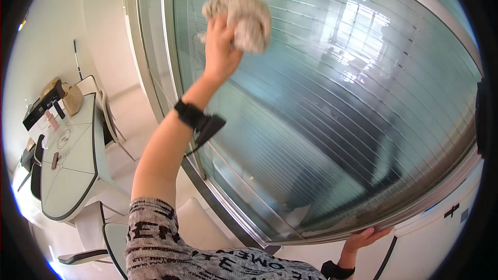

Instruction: Cleaning a glass sliding door with a cloth.

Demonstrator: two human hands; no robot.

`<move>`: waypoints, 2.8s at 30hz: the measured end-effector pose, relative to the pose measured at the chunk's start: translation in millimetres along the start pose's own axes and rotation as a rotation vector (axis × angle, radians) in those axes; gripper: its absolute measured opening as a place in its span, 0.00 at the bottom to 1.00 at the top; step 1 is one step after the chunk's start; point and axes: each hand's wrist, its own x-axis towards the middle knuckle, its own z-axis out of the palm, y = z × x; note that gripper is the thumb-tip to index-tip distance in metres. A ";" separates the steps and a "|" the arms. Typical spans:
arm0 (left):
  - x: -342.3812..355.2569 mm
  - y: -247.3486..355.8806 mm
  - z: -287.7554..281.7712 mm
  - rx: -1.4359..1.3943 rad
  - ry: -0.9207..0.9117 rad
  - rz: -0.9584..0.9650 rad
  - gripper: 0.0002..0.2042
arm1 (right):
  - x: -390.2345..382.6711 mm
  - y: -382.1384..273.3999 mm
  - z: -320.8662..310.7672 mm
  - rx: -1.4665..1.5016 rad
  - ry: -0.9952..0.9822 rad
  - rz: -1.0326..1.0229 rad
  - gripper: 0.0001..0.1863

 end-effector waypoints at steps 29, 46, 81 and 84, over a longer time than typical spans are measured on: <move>91.7 -214.4 -26.0 0.558 -0.051 -0.582 0.18 | 1.8 -17.2 5.8 -0.257 0.079 -0.062 0.32; -340.1 -236.7 -26.2 0.428 -0.247 -1.104 0.19 | 10.8 -42.1 33.1 -0.325 0.072 -0.190 0.31; 169.1 87.3 -2.6 -0.112 0.064 -0.034 0.07 | 4.5 -32.2 -11.8 -0.150 0.001 -0.072 0.37; 166.2 160.3 22.8 -0.182 0.037 0.165 0.07 | -0.1 -19.4 -3.9 -0.083 -0.053 -0.094 0.36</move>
